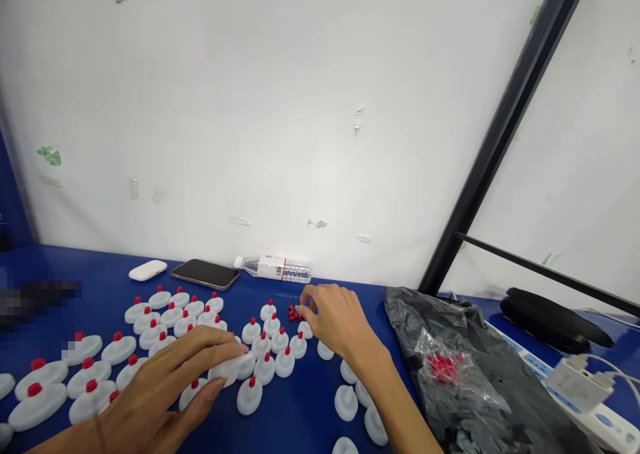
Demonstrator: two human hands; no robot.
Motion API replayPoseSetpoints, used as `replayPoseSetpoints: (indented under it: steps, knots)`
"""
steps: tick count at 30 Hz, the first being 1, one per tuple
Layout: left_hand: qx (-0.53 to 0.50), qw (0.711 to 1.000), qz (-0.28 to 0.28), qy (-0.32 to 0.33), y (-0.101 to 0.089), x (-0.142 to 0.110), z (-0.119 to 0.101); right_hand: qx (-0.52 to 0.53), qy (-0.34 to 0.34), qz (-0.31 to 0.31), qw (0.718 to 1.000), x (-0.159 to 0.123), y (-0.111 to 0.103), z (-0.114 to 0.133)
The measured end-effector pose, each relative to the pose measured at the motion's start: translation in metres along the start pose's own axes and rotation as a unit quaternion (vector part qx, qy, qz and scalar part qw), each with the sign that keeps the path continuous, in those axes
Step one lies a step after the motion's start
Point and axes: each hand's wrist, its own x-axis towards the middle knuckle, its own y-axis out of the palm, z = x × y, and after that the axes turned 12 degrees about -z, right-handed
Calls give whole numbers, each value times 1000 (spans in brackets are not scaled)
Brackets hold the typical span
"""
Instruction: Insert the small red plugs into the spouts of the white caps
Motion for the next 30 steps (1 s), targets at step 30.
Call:
replayPoseSetpoints:
  steps: [30]
  knots:
    - [33,999,-17,29,5,-3,2,-114,-17,48,992,3,46,-17]
